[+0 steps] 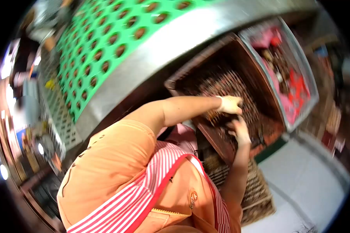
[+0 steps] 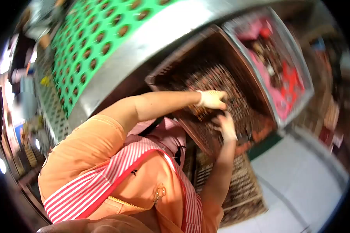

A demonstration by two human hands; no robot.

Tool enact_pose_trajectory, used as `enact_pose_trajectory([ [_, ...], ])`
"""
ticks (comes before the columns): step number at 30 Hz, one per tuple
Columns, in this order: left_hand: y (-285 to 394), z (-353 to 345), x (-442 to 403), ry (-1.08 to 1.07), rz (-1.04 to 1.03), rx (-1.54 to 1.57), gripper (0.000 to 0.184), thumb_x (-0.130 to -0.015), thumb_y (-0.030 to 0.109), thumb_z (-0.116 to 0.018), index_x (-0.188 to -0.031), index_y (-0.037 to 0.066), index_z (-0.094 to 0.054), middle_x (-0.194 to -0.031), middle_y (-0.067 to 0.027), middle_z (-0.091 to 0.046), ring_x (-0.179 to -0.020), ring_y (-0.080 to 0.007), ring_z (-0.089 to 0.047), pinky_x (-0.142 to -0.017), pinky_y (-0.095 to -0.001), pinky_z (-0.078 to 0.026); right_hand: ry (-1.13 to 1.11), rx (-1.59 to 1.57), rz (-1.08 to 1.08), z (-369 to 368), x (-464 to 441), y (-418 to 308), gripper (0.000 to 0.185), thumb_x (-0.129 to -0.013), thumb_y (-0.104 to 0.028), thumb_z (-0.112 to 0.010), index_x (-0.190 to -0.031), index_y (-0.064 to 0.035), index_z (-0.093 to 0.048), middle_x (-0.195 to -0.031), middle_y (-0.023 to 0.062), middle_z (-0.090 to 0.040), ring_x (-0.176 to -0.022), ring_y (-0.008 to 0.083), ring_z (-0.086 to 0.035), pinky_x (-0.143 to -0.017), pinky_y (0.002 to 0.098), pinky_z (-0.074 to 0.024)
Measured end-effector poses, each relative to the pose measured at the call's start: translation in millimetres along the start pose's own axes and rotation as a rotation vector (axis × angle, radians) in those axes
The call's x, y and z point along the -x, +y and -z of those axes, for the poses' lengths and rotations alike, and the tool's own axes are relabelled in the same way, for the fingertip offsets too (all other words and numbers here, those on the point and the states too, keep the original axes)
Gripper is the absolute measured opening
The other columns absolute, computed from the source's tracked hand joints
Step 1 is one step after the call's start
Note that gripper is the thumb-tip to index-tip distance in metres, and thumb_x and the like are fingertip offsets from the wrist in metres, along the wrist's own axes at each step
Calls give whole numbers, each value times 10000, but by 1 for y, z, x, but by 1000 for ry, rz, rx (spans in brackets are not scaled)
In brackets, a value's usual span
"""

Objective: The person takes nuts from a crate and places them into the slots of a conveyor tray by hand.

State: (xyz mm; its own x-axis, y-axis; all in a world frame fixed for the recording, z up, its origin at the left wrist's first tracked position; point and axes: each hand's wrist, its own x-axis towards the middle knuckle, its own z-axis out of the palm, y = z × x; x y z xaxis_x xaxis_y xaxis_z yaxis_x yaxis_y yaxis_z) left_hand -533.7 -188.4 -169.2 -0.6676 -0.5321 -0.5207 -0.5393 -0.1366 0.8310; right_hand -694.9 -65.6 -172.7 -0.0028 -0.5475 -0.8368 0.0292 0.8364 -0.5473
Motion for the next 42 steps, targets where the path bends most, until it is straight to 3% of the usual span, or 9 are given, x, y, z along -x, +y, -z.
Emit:
enact_pose_trajectory([
  [5,35,91,123,195,-120,383,709,-776,512,-722,-1281,48,-542,-1152,-184,-629,-1054,-281,-602,-918,-383,-474,-218,-256,257,-44,34,-98,529,-905,-491,-597,-1273,-115,-550,-1135,44,-603,-1000,172,-570,-840,374,-471],
  [8,18,125,187,289,-231,426,656,-815,356,-719,-1357,83,-469,-1052,-110,-624,-931,-183,-609,-738,-328,-534,-338,117,496,-131,61,-158,537,-935,-354,-613,-1345,-33,-482,-1195,68,-565,-1005,161,-565,-867,263,-465],
  [15,-78,158,384,687,-306,805,650,-793,284,-729,-1346,65,-467,-1059,-112,-653,-806,-175,-628,-658,-304,-532,-869,534,289,-359,100,-201,532,-947,-269,-610,-1385,-16,-447,-934,73,-619,-698,133,-564,-575,259,-476],
  [17,-121,158,444,1055,-234,288,599,-771,270,-736,-1300,79,-529,-1023,-95,-679,-837,-174,-655,-700,-315,-541,-860,566,353,-414,108,-181,626,-933,-297,-630,-1432,-29,-363,-855,79,-608,-601,122,-524,-488,260,-432],
  [20,-157,166,553,1284,380,-205,463,-759,228,-703,-1187,74,-611,-1000,-84,-702,-859,-220,-682,-768,-348,-545,-1000,483,473,-460,106,-171,590,-929,-344,-627,-1382,-35,-410,-948,109,-619,-714,162,-607,-528,273,-481],
  [26,-246,168,623,958,1323,-635,317,-785,185,-700,-1089,94,-685,-1069,-93,-635,-1008,-271,-622,-822,-364,-547,-941,312,176,-513,113,-177,476,-951,-415,-575,-1243,-43,-521,-1031,103,-609,-856,222,-642,-678,278,-533],
  [30,-238,176,620,605,1422,-620,316,-790,138,-713,-1097,65,-684,-1229,-98,-545,-1147,-271,-544,-867,-366,-532,-952,160,122,-535,105,-177,473,-923,-341,-629,-1258,-35,-495,-1068,83,-578,-917,196,-605,-742,304,-523],
  [39,-293,278,635,1079,965,-1177,134,-787,128,-566,-913,110,-608,-1053,-70,-558,-1057,-260,-517,-918,-379,-420,-1311,107,-55,-583,87,-188,701,-851,-249,-683,-1422,-47,-328,-995,48,-509,-972,218,-546,-839,325,-494],
  [42,-348,331,648,1056,1163,-1225,236,-794,107,-581,-1022,85,-637,-1152,-99,-577,-1168,-276,-498,-1021,-418,-377,-1160,95,-73,-569,96,-185,752,-847,-263,-687,-1448,-47,-290,-1136,77,-521,-1065,241,-551,-885,336,-496],
])
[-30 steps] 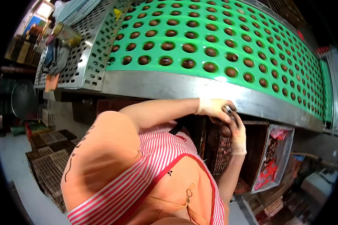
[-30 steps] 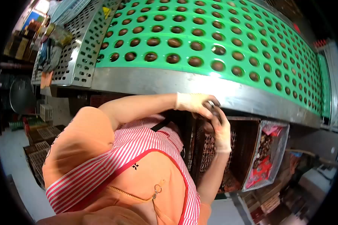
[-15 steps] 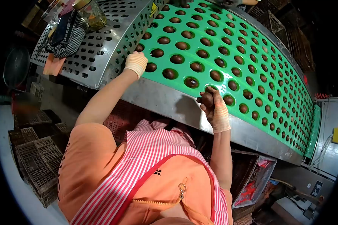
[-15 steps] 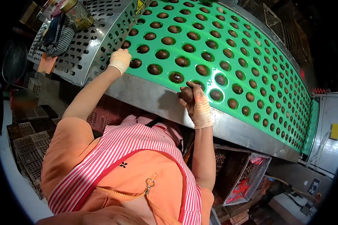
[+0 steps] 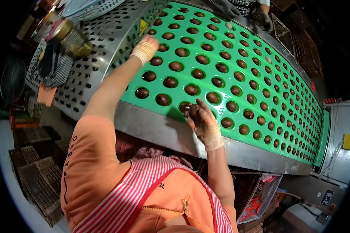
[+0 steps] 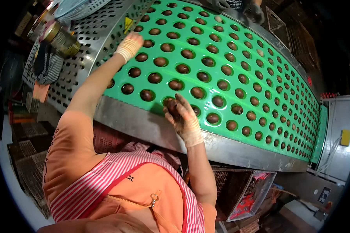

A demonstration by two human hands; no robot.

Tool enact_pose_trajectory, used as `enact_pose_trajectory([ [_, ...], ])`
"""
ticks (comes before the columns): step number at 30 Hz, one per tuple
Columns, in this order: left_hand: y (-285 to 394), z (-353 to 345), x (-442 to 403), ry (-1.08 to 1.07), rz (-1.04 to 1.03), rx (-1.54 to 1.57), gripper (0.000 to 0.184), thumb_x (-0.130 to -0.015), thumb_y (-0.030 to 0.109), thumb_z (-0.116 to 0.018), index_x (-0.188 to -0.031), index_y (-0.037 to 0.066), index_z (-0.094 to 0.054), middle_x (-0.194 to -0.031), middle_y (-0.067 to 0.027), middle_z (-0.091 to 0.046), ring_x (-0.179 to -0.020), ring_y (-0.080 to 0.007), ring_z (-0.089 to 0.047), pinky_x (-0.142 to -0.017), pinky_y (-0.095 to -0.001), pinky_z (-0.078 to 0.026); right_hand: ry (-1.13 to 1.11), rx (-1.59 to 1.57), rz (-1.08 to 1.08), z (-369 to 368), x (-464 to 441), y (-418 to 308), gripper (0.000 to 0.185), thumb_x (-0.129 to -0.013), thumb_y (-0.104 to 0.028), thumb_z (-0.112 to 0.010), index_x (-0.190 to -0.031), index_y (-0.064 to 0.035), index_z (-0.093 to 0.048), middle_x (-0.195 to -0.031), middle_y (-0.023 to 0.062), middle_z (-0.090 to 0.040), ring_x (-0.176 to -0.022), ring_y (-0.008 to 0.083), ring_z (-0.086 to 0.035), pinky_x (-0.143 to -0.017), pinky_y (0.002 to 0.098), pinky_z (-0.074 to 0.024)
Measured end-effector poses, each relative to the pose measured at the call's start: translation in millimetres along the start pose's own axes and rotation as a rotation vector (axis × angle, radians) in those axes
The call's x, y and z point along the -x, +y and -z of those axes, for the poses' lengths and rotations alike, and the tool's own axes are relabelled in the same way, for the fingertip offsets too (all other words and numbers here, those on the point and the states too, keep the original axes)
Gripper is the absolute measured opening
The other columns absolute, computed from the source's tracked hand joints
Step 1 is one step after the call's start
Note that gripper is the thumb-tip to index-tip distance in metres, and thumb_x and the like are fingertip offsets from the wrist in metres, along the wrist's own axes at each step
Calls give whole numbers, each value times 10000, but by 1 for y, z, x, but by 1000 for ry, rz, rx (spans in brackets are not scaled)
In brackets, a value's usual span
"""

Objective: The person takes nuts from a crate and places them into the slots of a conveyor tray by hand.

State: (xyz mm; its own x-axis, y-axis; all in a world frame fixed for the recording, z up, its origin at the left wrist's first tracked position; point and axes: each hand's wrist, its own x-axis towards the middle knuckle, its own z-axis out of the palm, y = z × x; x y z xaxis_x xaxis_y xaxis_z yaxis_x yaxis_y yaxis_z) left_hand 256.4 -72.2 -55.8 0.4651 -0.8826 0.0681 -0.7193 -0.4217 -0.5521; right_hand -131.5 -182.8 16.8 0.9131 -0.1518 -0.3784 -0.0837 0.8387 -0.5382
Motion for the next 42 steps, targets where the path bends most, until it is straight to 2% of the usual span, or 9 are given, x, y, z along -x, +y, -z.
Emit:
enact_pose_trajectory([
  [6,54,45,-20,-28,72,182,303,-823,207,-626,-1098,83,-654,-1169,-138,-610,-1129,-278,-561,-946,-414,-449,254,-181,159,30,28,14,676,-870,-351,-695,-1409,-91,-382,-1172,34,-536,-1146,233,-531,-1007,380,-458],
  [12,166,182,47,108,-733,1517,537,-784,226,-672,-1264,47,-512,-1231,-230,-482,-1141,-387,-500,-1015,-443,-413,203,-257,338,18,11,6,473,-953,-366,-562,-1335,-109,-457,-1287,49,-494,-1233,203,-458,-1075,407,-370],
  [21,71,64,-15,119,49,439,278,-810,135,-575,-1083,97,-612,-981,-103,-593,-1002,-315,-563,-782,-432,-502,344,684,452,41,105,55,531,-1008,-168,-427,-1491,-57,-236,-1449,174,-404,-1246,340,-512,-1009,455,-442],
  [28,19,11,2,-406,-91,-248,329,-919,343,-509,-1138,156,-668,-1254,-63,-620,-1158,-303,-540,-917,-479,-397,842,16,478,46,232,119,549,-940,-230,-599,-1412,-27,-408,-1311,112,-537,-1092,239,-603,-873,345,-504],
  [32,5,-58,-24,-59,-89,81,364,-917,392,-514,-1109,118,-655,-1267,-62,-615,-1193,-245,-532,-923,-421,-411,1522,638,528,99,356,168,452,-917,-89,-621,-1334,31,-493,-1274,143,-566,-1071,198,-583,-895,320,-483],
  [33,52,93,10,-294,-92,-206,355,-896,370,-560,-1093,95,-670,-1284,-97,-604,-1221,-254,-509,-946,-477,-397,1752,890,614,123,395,186,463,-899,-90,-648,-1321,38,-504,-1284,162,-556,-1077,208,-576,-915,325,-475],
  [37,117,122,32,235,-336,860,288,-908,304,-607,-1017,48,-684,-1026,-116,-685,-931,-237,-638,-786,-370,-484,2693,746,-106,118,498,229,918,-766,-366,-792,-1451,25,-322,-1386,219,-464,-1261,299,-469,-1034,389,-385],
  [39,177,202,126,-269,-416,1505,251,-910,273,-634,-986,38,-679,-856,-48,-684,-700,-137,-585,-642,-287,-489,2420,360,30,156,551,278,1048,-736,-487,-782,-1489,0,-240,-1469,214,-360,-1361,340,-353,-1048,422,-367],
  [42,295,260,222,-1083,-639,1708,517,-910,399,-615,-1241,3,-593,-1079,-88,-659,-899,-179,-636,-755,-311,-542,1906,-69,211,199,570,295,998,-738,-498,-776,-1489,-69,-279,-1489,177,-350,-1360,347,-352,-1038,487,-356],
])
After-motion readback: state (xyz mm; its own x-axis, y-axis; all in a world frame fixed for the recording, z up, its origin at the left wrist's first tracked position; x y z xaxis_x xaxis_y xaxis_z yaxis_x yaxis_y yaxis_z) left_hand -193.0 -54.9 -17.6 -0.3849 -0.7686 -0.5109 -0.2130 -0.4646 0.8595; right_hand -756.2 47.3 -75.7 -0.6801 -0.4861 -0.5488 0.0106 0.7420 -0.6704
